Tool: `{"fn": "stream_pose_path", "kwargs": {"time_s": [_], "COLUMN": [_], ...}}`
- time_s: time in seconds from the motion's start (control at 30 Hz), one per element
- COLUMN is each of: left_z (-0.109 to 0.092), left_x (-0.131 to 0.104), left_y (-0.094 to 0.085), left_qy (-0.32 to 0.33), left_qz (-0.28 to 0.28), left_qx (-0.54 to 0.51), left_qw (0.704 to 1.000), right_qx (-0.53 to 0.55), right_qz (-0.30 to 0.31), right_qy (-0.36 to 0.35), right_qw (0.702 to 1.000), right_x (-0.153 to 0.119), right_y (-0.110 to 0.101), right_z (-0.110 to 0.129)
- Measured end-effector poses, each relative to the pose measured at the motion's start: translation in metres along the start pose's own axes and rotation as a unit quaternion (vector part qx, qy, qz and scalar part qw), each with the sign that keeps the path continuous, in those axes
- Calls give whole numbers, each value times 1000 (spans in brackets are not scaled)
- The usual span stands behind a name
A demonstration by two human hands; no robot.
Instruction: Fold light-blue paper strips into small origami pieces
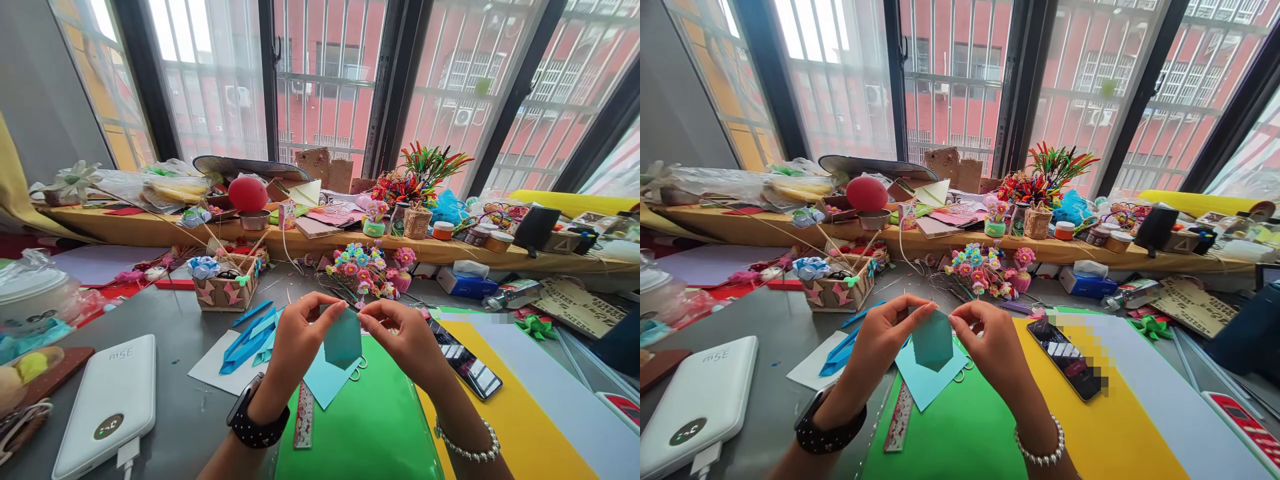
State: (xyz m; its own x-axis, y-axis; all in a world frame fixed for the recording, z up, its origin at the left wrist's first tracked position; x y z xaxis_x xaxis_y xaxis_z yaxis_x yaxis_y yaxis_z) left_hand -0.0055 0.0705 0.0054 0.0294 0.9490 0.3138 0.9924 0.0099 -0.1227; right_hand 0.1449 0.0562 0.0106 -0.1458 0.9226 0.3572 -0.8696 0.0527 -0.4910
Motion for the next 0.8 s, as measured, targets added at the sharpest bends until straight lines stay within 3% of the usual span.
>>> {"fn": "stream_pose_path", "kwargs": {"time_s": [0.2, 0.37, 0.57, 0.7, 0.8], "left_z": [3, 3, 7, 8, 9], "left_x": [0, -2, 4, 7, 6], "left_y": [-3, 6, 0, -3, 2], "left_qy": [-16, -11, -23, -24, -57], "left_qz": [-33, 12, 18, 0, 29], "left_qx": [24, 0, -8, -61, -119], "left_qw": [999, 1000, 1000, 998, 991], "right_qx": [-12, -7, 5, 71, 140], "right_qz": [-61, -14, 22, -11, -36], "right_qy": [7, -16, -7, 27, 49], "right_qw": [998, 1000, 1000, 997, 988], "right_x": [1, 0, -1, 1, 2], "right_y": [-9, 5, 7, 3, 2], "right_z": [-4, 4, 4, -5, -8]}}
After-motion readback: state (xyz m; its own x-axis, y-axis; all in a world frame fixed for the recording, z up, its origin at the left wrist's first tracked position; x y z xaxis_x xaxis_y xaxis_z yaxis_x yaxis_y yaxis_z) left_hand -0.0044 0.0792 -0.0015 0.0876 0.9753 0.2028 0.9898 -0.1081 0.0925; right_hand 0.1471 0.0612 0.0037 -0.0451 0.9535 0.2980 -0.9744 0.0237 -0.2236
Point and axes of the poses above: each hand's wrist, its own x-axis towards the middle knuckle, its own y-axis out of the palm, z = x × y, the point moved 5 cm from there along x, towards the middle knuckle
